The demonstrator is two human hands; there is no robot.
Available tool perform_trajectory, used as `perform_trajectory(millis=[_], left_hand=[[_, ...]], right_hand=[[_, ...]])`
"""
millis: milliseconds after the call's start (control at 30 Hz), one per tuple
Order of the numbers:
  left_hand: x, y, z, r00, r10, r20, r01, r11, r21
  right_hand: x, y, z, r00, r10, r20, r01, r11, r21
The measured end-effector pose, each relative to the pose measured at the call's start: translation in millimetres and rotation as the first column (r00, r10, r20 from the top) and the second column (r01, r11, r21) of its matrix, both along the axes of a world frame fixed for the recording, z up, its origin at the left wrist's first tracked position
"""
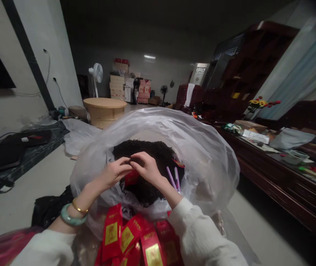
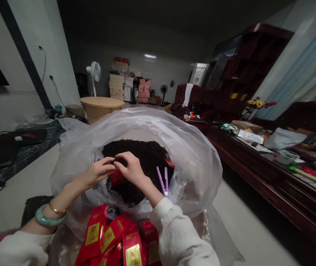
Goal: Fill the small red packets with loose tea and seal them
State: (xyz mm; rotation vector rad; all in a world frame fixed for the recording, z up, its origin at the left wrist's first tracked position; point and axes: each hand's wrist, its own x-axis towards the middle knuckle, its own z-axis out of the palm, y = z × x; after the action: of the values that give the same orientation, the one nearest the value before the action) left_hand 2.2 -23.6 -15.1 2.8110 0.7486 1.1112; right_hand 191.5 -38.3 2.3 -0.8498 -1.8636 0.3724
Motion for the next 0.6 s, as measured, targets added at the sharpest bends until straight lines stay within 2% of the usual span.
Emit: perform_trajectory(millis=[200,333,400,600], left_hand=[[-1.6,-1.8,-0.5,1.0,0.025,0.01,-0.025,0.999,0.04],[-0.9,-4.5,0.0,0.998,0.057,-0.001,-0.057,0.995,0.078],[-1.4,-5.8,0.4,0.998,0.07,-0.003,-0.069,0.994,0.085],[-1.9,-12.5,4.7,0.996,0.071,-0.055,-0.064,0.99,0.124]], right_hand=[[19.5,-8.7,8.0,0.983,0.054,0.176,-0.04,0.996,-0.081],[26.3,-10.6,11.7,0.977,0.152,0.15,-0.146,0.988,-0.054],[29.6,-10.3,10.4,0.98,0.129,0.15,-0.125,0.991,-0.036],[34.5,-8.8,-0.6,0.969,0.066,0.238,-0.033,0.99,-0.136]])
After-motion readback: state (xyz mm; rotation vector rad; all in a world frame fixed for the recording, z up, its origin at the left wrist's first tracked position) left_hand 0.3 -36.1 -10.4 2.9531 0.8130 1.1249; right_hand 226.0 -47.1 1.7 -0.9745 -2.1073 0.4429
